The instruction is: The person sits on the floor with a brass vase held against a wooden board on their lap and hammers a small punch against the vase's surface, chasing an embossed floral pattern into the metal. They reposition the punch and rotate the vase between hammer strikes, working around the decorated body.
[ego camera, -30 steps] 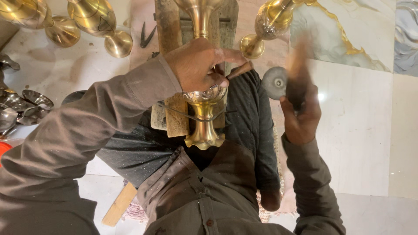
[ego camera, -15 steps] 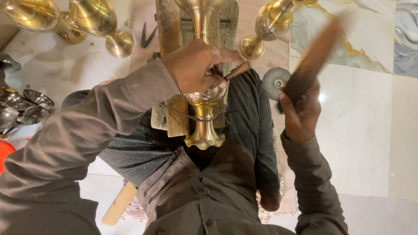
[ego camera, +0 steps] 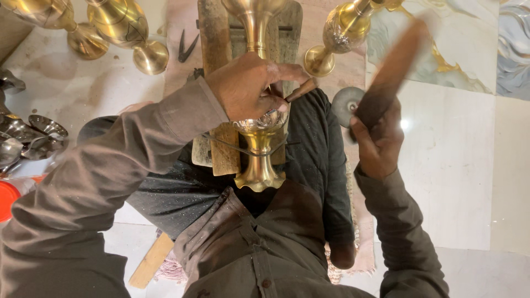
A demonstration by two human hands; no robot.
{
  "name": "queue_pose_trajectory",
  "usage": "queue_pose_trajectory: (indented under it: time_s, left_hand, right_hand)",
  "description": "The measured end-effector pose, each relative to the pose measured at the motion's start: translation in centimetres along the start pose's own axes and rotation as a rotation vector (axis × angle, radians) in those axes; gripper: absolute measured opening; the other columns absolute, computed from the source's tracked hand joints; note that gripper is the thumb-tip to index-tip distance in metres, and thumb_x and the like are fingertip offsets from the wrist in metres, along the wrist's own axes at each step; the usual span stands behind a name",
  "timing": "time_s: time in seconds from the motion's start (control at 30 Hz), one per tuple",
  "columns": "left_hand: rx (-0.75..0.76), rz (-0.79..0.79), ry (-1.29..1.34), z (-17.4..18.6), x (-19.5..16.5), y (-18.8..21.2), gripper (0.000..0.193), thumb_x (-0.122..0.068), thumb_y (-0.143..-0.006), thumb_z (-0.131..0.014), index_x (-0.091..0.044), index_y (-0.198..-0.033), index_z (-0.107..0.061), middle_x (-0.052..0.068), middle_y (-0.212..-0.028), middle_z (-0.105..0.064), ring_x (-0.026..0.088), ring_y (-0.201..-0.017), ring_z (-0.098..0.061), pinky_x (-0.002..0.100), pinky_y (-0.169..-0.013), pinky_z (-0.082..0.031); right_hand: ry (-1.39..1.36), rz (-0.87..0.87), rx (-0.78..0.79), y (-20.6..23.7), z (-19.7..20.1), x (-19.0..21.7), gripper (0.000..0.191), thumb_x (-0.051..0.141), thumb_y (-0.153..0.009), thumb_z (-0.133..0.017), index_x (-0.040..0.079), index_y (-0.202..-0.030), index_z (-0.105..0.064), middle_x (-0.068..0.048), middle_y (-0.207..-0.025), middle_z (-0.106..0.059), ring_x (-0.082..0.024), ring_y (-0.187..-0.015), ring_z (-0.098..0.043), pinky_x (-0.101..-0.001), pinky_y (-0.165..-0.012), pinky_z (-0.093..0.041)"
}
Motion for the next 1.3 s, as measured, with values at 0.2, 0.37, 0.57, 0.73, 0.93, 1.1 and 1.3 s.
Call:
queue_pose_trajectory:
  time_s: [0.2,0.37,0.57,0.73,0.93,1.1,1.3]
  left_hand:
    - [-0.038,-0.034,0.044,0.3,-0.4,0.5,0.057,-0.008,-0.085,-0.075,-0.003,-0.139,-0.059,0.019,-0.124,-0.072,0.021,-0.094,-0.08,0.031,-0.082,-0.067]
    - [-0.042,-0.043,-0.055,0.1,-0.2,0.7,0.053,-0.01,-0.088,-0.078,-0.003,-0.137,-0.061,0.021,-0.128,-0.067,0.025,-0.086,-0.079,0.036,-0.078,-0.064]
    - [-0.056,-0.057,-0.049,-0.1,0.1,0.8,0.053,-0.007,-0.09,-0.077,-0.004,-0.139,-0.06,0.016,-0.132,-0.067,0.025,-0.089,-0.079,0.035,-0.081,-0.065]
    - [-0.084,-0.057,-0.021,0.2,-0.1,0.8,0.053,-0.007,-0.086,-0.078,-0.007,-0.136,-0.062,0.02,-0.122,-0.07,0.025,-0.084,-0.079,0.035,-0.075,-0.065]
    - [-0.103,-0.06,-0.055,0.2,-0.4,1.1,0.054,-0.012,-0.086,-0.081,-0.009,-0.137,-0.062,0.02,-0.109,-0.075,0.025,-0.079,-0.079,0.036,-0.073,-0.063]
    - [-0.058,0.037,-0.059,-0.1,0.5,1.3,0.055,-0.012,-0.09,-0.078,-0.009,-0.142,-0.061,0.017,-0.105,-0.077,0.025,-0.081,-0.079,0.037,-0.078,-0.063]
    - [-0.209,-0.251,-0.172,0.4,-0.6,1.6,0.058,-0.016,-0.087,-0.084,0.0,-0.137,-0.061,0.023,-0.135,-0.065,0.031,-0.093,-0.077,0.04,-0.083,-0.062]
  right_hand:
    - [0.344,0.045,0.037,-0.3,0.3,-0.3,0.049,-0.009,-0.101,-0.066,0.005,-0.146,-0.054,-0.014,-0.111,-0.058,-0.021,-0.099,-0.058,-0.0303,-0.088,-0.05]
    - [0.672,0.145,0.108,-0.7,0.0,1.2,0.062,-0.011,-0.095,-0.067,0.003,-0.153,-0.052,-0.016,-0.123,-0.058,-0.027,-0.113,-0.066,-0.0367,-0.096,-0.058]
    - [0.521,0.131,0.127,-1.3,-0.6,2.0,0.065,-0.011,-0.096,-0.066,0.005,-0.156,-0.048,-0.015,-0.128,-0.058,-0.027,-0.118,-0.064,-0.0356,-0.101,-0.056]
    - [0.337,0.025,0.109,-1.7,-0.5,1.5,0.064,-0.01,-0.099,-0.067,0.003,-0.158,-0.046,-0.012,-0.123,-0.059,-0.02,-0.111,-0.063,-0.0307,-0.098,-0.055]
    - [0.473,0.105,0.096,-1.9,-0.1,1.8,0.066,-0.012,-0.098,-0.068,0.001,-0.158,-0.046,-0.012,-0.122,-0.057,-0.022,-0.11,-0.062,-0.0301,-0.097,-0.053]
    - [0.818,0.259,0.168,-2.1,-0.6,2.4,0.07,-0.014,-0.091,-0.068,0.002,-0.156,-0.05,-0.017,-0.123,-0.057,-0.027,-0.114,-0.062,-0.0359,-0.097,-0.054]
    - [0.873,0.292,0.222,-2.5,-1.1,3.2,0.071,-0.014,-0.09,-0.067,0.004,-0.157,-0.05,-0.018,-0.123,-0.059,-0.03,-0.114,-0.061,-0.0397,-0.098,-0.053]
Point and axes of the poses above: each hand's wrist, its own y-axis away from the middle knuckle, its own z-axis out of the back of the hand, x = y × z, the point moved 5 cm from there along -y, towards the middle knuckle
